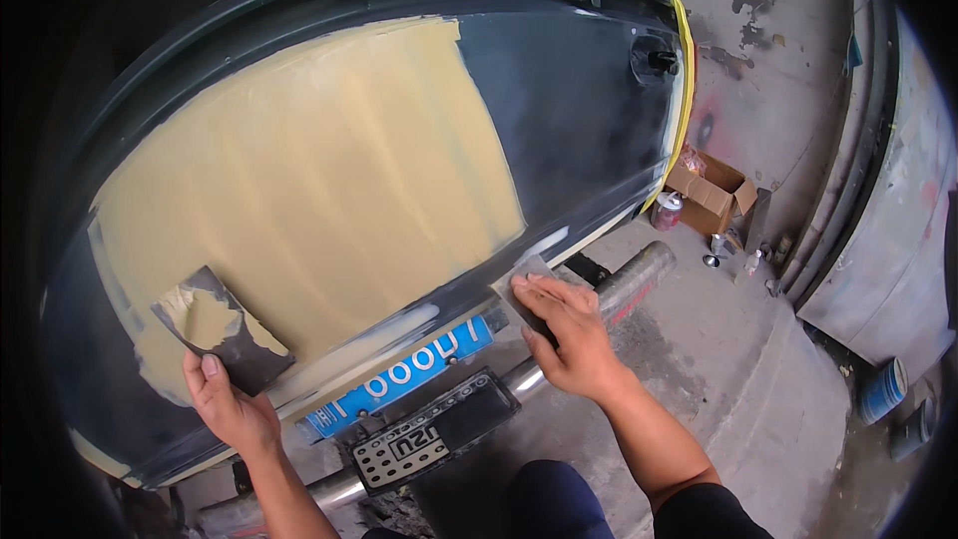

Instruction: The person applies a beige body filler to the rear of a dark-colored vehicle using a small metal spreader. They repeatedly scoop filler from a larger metal palette and smooth it across the trunk lid and bumper area, gradually covering a large surface.

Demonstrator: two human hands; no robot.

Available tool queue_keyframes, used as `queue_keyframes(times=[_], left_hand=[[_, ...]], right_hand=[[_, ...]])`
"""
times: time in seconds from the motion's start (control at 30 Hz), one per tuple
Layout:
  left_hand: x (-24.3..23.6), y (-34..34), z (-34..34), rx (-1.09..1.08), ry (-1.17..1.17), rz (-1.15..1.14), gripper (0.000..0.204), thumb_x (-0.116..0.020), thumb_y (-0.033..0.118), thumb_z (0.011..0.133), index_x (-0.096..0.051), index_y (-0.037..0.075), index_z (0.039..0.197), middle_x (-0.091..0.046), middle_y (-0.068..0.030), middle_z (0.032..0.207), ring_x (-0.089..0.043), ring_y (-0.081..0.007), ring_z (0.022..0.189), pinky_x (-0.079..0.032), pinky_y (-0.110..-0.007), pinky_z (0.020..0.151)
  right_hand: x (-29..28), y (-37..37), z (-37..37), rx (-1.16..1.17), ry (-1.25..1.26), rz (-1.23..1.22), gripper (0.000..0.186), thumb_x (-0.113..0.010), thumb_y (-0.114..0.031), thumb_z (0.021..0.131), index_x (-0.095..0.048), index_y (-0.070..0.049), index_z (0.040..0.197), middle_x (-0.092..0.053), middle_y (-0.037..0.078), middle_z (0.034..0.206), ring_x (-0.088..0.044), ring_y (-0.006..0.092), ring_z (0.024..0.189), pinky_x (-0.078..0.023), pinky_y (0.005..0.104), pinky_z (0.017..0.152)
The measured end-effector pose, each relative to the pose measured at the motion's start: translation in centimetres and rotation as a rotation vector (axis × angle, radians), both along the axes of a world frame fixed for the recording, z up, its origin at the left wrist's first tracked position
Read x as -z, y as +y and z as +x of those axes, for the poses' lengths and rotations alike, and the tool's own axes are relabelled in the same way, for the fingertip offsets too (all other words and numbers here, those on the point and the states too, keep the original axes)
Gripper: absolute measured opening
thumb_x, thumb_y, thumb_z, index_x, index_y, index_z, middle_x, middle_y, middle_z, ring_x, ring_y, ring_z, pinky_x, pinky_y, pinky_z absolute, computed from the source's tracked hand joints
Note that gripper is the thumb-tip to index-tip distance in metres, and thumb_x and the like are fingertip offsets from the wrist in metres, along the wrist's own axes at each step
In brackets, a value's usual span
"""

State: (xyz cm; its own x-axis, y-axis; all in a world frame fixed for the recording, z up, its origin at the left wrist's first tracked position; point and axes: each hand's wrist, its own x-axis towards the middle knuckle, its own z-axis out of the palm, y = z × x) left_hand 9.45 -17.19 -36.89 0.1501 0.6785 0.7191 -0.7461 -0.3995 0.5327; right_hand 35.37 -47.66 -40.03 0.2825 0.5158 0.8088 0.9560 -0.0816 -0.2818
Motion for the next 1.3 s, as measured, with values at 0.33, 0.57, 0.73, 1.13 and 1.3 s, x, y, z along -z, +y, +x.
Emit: queue_keyframes(times=[0.33, 0.57, 0.73, 1.13, 1.3], left_hand=[[1.0, -15.2, 5.9, 0.405, -0.044, -0.265, 0.034, -0.057, 0.014, 0.105, -0.052, -0.003, 0.133, -0.064, -0.0157, 0.13, -0.062, -0.0227, 0.12, -0.047, -0.039, 0.109], [-2.6, -13.2, 4.4, 0.436, -0.137, -0.172, 0.034, -0.052, 0.012, 0.106, -0.049, -0.003, 0.137, -0.063, -0.0168, 0.133, -0.061, -0.0244, 0.123, -0.046, -0.04, 0.111], [-4.1, -3.5, 2.1, 0.229, -0.168, 0.008, 0.034, -0.051, 0.012, 0.107, -0.049, -0.003, 0.138, -0.062, -0.0171, 0.134, -0.06, -0.0238, 0.123, -0.045, -0.04, 0.11], [-3.0, 0.7, 2.1, 0.185, -0.112, 0.026, 0.038, -0.053, 0.016, 0.107, -0.049, -0.003, 0.139, -0.063, -0.0168, 0.132, -0.061, -0.0228, 0.121, -0.046, -0.038, 0.108], [-3.3, 0.1, 2.0, 0.161, -0.121, 0.007, 0.037, -0.053, 0.015, 0.107, -0.048, -0.004, 0.138, -0.062, -0.0172, 0.132, -0.061, -0.0228, 0.12, -0.046, -0.038, 0.107]], right_hand=[[-1.4, 2.2, -7.9, -0.771, 0.161, 0.216, 0.057, -0.076, 0.0, 0.084, -0.063, -0.005, 0.138, -0.066, 0.01, 0.141, -0.053, 0.0299, 0.14, -0.038, 0.0456, 0.113], [-5.1, 2.3, -4.7, -0.261, -0.197, -0.044, 0.055, -0.071, -0.002, 0.083, -0.063, -0.005, 0.138, -0.064, 0.006, 0.141, -0.057, 0.0274, 0.132, -0.039, 0.0454, 0.105], [-14.2, 4.9, 0.6, 0.208, -0.049, 0.249, 0.054, -0.058, -0.003, 0.087, -0.057, -0.005, 0.141, -0.064, 0.015, 0.136, -0.054, 0.0331, 0.134, -0.04, 0.0521, 0.104], [-24.3, 9.7, -0.1, 0.321, 0.248, 0.121, 0.053, -0.052, -0.005, 0.088, -0.054, -0.005, 0.141, -0.068, 0.022, 0.126, -0.051, 0.038, 0.135, -0.034, 0.0732, 0.107], [-22.7, 12.1, -4.7, 0.238, 0.136, 0.15, 0.045, -0.053, -0.001, 0.085, -0.057, 0.001, 0.13, -0.069, 0.022, 0.119, -0.053, 0.0375, 0.13, -0.039, 0.0725, 0.095]])
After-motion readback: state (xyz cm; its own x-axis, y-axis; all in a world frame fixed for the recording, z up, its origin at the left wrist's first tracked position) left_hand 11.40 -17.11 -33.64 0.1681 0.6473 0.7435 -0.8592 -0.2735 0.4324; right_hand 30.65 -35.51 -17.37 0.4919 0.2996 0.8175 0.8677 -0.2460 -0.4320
